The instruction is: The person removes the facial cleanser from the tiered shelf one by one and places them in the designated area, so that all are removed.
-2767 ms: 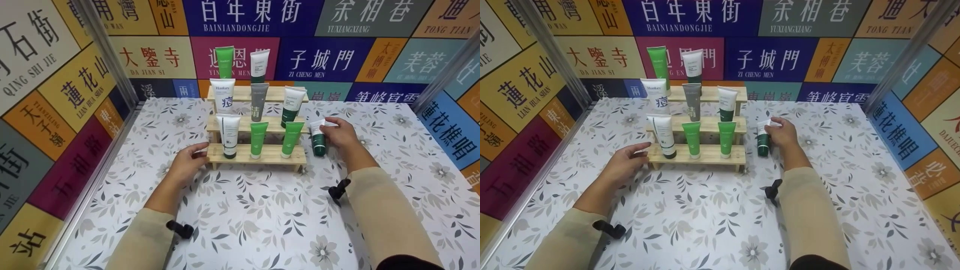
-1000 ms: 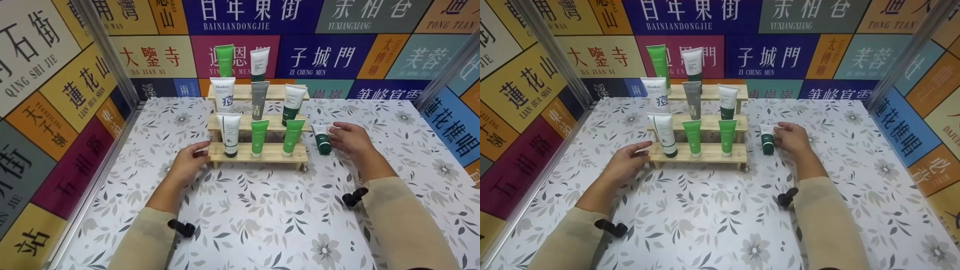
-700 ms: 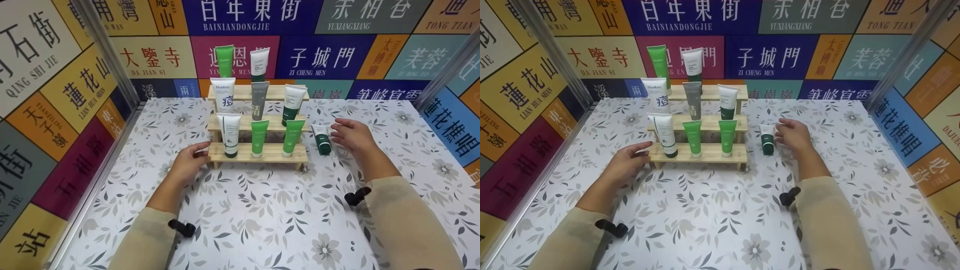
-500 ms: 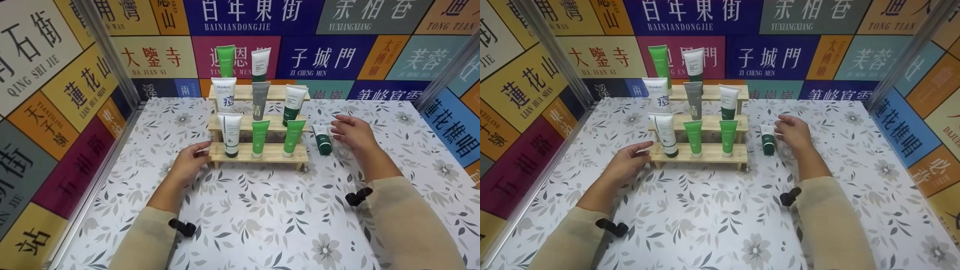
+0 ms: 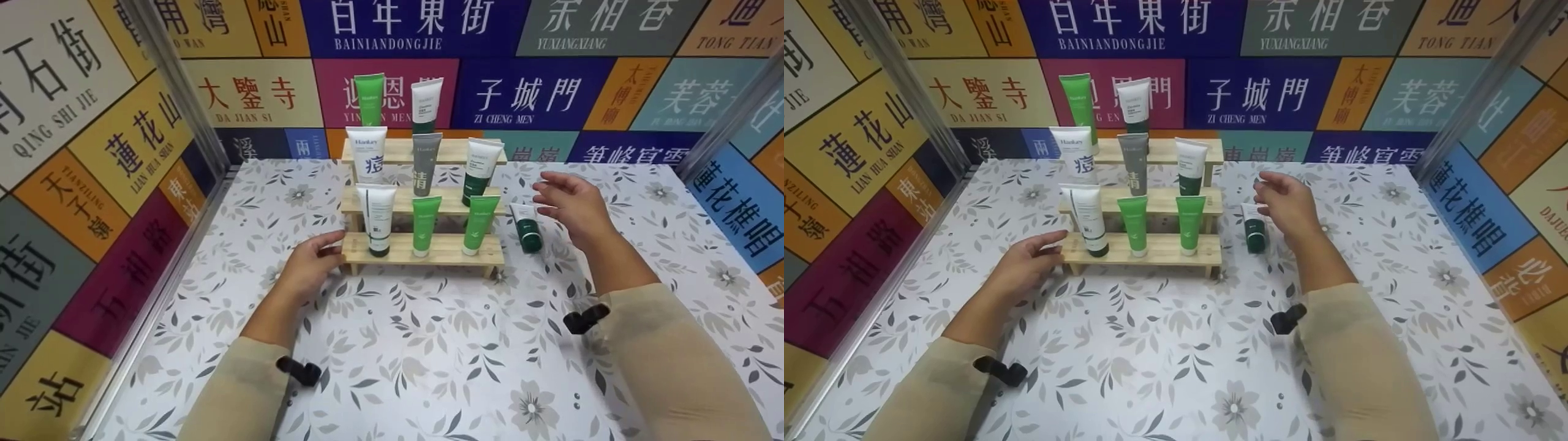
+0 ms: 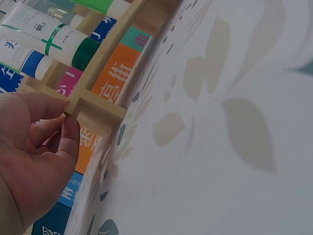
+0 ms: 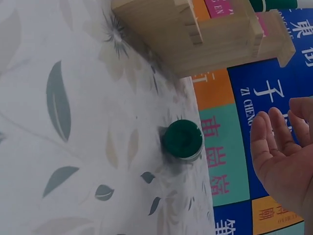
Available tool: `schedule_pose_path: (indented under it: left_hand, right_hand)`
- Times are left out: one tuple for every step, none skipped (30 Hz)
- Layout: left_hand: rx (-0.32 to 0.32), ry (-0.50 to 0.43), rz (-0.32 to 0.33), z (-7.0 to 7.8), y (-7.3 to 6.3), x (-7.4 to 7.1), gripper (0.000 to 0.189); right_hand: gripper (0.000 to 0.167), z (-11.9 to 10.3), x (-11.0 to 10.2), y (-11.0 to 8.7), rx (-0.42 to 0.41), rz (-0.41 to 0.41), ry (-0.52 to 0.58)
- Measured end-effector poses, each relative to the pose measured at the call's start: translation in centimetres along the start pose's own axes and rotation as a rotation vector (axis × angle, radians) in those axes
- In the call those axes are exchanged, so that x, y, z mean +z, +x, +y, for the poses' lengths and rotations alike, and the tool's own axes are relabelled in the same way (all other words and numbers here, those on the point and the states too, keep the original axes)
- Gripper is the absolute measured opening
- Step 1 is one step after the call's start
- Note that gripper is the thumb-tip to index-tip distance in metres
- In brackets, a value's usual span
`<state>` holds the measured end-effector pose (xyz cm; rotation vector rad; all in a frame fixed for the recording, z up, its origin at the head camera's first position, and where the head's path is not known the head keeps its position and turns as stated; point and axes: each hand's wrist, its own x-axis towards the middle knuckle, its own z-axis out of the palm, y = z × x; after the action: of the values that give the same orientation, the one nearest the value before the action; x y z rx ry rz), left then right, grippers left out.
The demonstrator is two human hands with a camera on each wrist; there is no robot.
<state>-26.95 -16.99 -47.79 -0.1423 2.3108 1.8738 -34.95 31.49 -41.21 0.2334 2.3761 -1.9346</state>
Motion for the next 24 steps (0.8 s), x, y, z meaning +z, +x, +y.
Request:
schedule_pose_path:
  left_hand:
    - [0.0,-0.005,0.0,0.0,0.0,0.0,0.054]
    - [0.0,-0.007,0.001,-0.1,0.0,0.0,0.054]
    - [0.006,-0.012,-0.003,-0.1,0.0,0.0,0.054]
    - [0.014,-0.015,-0.005,-0.2,0.1,0.0,0.054]
    - [0.021,-0.02,-0.007,-0.2,0.1,0.0,0.054]
    - [0.028,-0.027,-0.008,-0.3,0.1,0.0,0.054]
    - [0.035,-0.033,-0.011,-0.4,0.1,0.0,0.054]
    - [0.042,-0.039,-0.014,-0.5,0.1,0.0,0.054]
    - [0.048,-0.045,-0.018,-0.6,0.1,0.0,0.054]
    - [0.05,-0.049,-0.017,-0.6,0.1,0.0,0.054]
    - [0.047,-0.058,-0.017,-0.6,0.1,0.0,0.054]
    - [0.043,-0.066,-0.016,-0.7,0.1,0.0,0.054]
    - [0.038,-0.073,-0.017,-0.7,0.1,0.0,0.054]
    - [0.033,-0.081,-0.018,-0.7,0.1,0.1,0.054]
    - [0.03,-0.088,-0.02,-0.7,0.1,0.1,0.054]
    - [0.026,-0.093,-0.021,-0.7,0.1,0.1,0.055]
    - [0.02,-0.095,-0.02,-0.7,0.1,0.1,0.055]
    - [0.019,-0.091,-0.02,-0.6,0.1,0.0,0.055]
    - [0.018,-0.086,-0.02,-0.6,0.1,0.0,0.054]
    - [0.018,-0.081,-0.021,-0.5,0.1,0.0,0.054]
    - [0.018,-0.075,-0.021,-0.5,0.1,0.0,0.054]
    - [0.018,-0.068,-0.021,-0.5,0.1,0.0,0.054]
    - [0.016,-0.061,-0.022,-0.5,0.1,0.0,0.054]
    - [0.017,-0.056,-0.024,-0.5,0.1,0.0,0.054]
  right_hand:
    - [0.058,-0.2,0.1,0.0,-0.003,0.001,0.005]
    - [0.058,-0.4,0.1,-0.1,-0.008,0.002,0.005]
    - [0.057,-0.5,0.2,-0.1,-0.017,0.002,0.01]
    - [0.056,-0.7,0.3,-0.2,-0.027,0.003,0.017]
    - [0.056,-0.9,0.4,-0.2,-0.035,0.006,0.016]
    - [0.055,-1.1,0.4,-0.3,-0.043,0.009,0.022]
    - [0.055,-1.3,0.5,-0.4,-0.052,0.01,0.027]
    - [0.054,-1.5,0.6,-0.4,-0.062,0.01,0.034]
    - [0.053,-1.7,0.7,-0.5,-0.074,0.009,0.049]
    - [0.053,-2.0,0.8,-0.6,-0.082,0.009,0.06]
    - [0.052,-2.3,0.9,-0.7,-0.09,0.006,0.074]
    - [0.051,-2.6,1.0,-0.8,-0.101,0.003,0.092]
    - [0.05,-2.9,1.1,-0.8,-0.112,0.002,0.106]
    - [0.049,-3.3,1.3,-0.9,-0.125,-0.001,0.12]
    - [0.048,-3.6,1.4,-1.0,-0.134,-0.002,0.136]
    - [0.047,-3.9,1.6,-1.0,-0.143,-0.005,0.142]
    - [0.047,-4.3,1.7,-1.0,-0.149,-0.007,0.152]
    - [0.046,-4.6,1.9,-1.1,-0.154,-0.009,0.158]
    - [0.046,-4.9,2.0,-1.1,-0.157,-0.011,0.163]
    - [0.046,-5.2,2.1,-1.1,-0.159,-0.013,0.166]
    - [0.046,-5.5,2.3,-1.1,-0.161,-0.016,0.171]
    - [0.047,-5.8,2.4,-1.1,-0.164,-0.018,0.169]
    - [0.046,-6.1,2.5,-1.1,-0.169,-0.019,0.175]
    - [0.046,-6.4,2.7,-1.1,-0.177,-0.021,0.178]
